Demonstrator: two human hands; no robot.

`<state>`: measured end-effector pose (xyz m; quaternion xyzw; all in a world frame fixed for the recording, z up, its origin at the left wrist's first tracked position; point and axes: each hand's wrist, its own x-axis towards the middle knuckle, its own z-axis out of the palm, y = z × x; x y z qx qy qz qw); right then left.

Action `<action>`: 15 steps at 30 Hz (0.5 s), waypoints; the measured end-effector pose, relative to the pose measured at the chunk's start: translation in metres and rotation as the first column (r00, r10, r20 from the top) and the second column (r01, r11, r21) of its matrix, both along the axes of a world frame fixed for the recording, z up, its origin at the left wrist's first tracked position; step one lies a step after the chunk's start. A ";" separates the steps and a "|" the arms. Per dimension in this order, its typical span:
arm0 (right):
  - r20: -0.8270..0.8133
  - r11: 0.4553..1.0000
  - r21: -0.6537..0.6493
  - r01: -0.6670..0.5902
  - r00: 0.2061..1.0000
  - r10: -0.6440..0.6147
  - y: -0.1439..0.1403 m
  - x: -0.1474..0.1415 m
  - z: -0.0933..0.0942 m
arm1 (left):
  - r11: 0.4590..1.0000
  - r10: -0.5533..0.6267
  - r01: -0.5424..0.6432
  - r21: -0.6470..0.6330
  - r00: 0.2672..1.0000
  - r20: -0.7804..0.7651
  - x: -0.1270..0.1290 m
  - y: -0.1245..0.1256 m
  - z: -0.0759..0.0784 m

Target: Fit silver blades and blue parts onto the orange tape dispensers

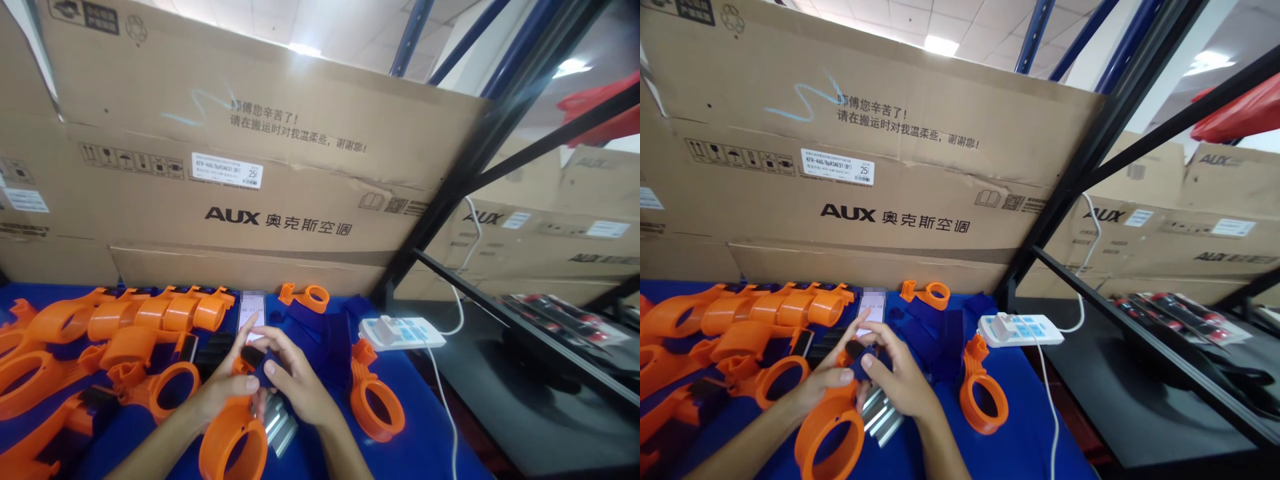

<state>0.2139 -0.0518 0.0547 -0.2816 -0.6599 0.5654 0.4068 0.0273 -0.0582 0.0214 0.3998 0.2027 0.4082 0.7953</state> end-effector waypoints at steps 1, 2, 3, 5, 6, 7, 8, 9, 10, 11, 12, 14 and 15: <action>-0.011 1.000 -0.010 0.001 1.000 -0.001 0.000 -0.001 0.000 | 1.000 -0.009 0.009 -0.011 1.000 -0.010 0.000 0.001 -0.001; -0.019 1.000 0.002 0.028 0.999 -0.028 0.000 -0.001 -0.001 | 1.000 -0.008 0.007 -0.019 1.000 -0.022 0.000 0.001 -0.002; -0.028 0.997 0.027 0.078 0.997 -0.077 0.001 -0.002 -0.002 | 1.000 0.008 -0.009 -0.018 0.999 -0.036 0.001 0.003 -0.002; -0.057 0.976 0.083 0.201 0.979 -0.196 0.004 -0.002 -0.005 | 0.996 0.087 -0.085 0.036 0.994 -0.070 0.003 0.005 -0.002; -0.078 0.961 0.097 0.259 0.964 -0.252 0.005 -0.002 -0.006 | 0.987 0.146 -0.139 0.086 0.986 -0.084 0.005 0.006 -0.002; -0.099 0.947 0.100 0.306 0.950 -0.297 0.007 -0.002 -0.008 | 0.971 0.205 -0.191 0.141 0.974 -0.094 0.007 0.008 -0.001; -0.117 0.935 0.095 0.341 0.937 -0.330 0.008 -0.002 -0.009 | 0.954 0.253 -0.231 0.192 0.962 -0.101 0.009 0.009 0.000; -0.129 0.929 0.089 0.360 0.929 -0.348 0.008 -0.002 -0.009 | 0.940 0.283 -0.253 0.230 0.953 -0.107 0.011 0.010 0.001; -0.137 0.926 0.082 0.369 0.924 -0.356 0.009 -0.002 -0.010 | 0.931 0.297 -0.261 0.255 0.948 -0.115 0.012 0.011 0.002; -0.143 0.925 0.074 0.372 0.922 -0.360 0.008 -0.002 -0.009 | 0.928 0.302 -0.261 0.267 0.945 -0.127 0.013 0.012 0.002; -0.147 0.926 0.069 0.372 0.922 -0.359 0.008 -0.003 -0.009 | 0.926 0.306 -0.260 0.275 0.942 -0.139 0.013 0.012 0.003; -0.150 0.924 0.070 0.375 0.920 -0.362 0.007 -0.005 -0.008 | 0.918 0.324 -0.270 0.289 0.933 -0.158 0.013 0.013 0.004; -0.150 0.922 0.076 0.380 0.918 -0.366 0.007 -0.006 -0.008 | 0.916 0.332 -0.276 0.292 0.929 -0.166 0.013 0.013 0.005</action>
